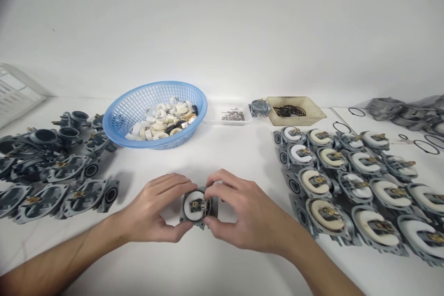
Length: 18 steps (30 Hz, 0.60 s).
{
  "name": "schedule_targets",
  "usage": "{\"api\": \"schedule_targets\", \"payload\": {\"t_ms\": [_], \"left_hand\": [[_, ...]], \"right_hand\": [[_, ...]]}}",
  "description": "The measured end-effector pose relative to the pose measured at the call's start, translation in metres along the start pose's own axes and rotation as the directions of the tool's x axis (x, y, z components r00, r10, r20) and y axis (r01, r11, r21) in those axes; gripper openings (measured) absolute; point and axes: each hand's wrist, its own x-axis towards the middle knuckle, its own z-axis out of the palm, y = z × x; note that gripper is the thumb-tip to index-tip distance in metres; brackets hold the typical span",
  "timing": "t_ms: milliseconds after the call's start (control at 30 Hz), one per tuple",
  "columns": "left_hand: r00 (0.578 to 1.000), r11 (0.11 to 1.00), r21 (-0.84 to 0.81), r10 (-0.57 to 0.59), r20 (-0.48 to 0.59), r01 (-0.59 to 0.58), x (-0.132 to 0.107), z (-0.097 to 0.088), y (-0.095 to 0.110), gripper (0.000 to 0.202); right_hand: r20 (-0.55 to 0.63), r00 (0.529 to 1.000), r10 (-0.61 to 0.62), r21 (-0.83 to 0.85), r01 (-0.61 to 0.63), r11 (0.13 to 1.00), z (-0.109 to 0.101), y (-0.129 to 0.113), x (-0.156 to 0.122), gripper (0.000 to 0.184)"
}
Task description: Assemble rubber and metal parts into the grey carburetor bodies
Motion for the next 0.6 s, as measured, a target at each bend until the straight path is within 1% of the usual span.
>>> {"api": "schedule_targets", "payload": {"t_ms": [100, 600], "left_hand": [[1.000, 1.000, 0.000, 0.004, -0.001, -0.004, -0.0002, 0.0004, -0.0003, 0.054], [1.000, 1.000, -0.004, 0.002, 0.002, -0.002, -0.0006, 0.0005, -0.0013, 0.054]], "right_hand": [[0.014, 1.000, -0.004, -0.006, 0.004, 1.000, 0.0001, 0.0005, -0.0008, 0.023], [-0.038, 0.999, -0.033, -0.004, 0.033, 0.999, 0.0028, 0.0022, -0.0009, 0.025]]}}
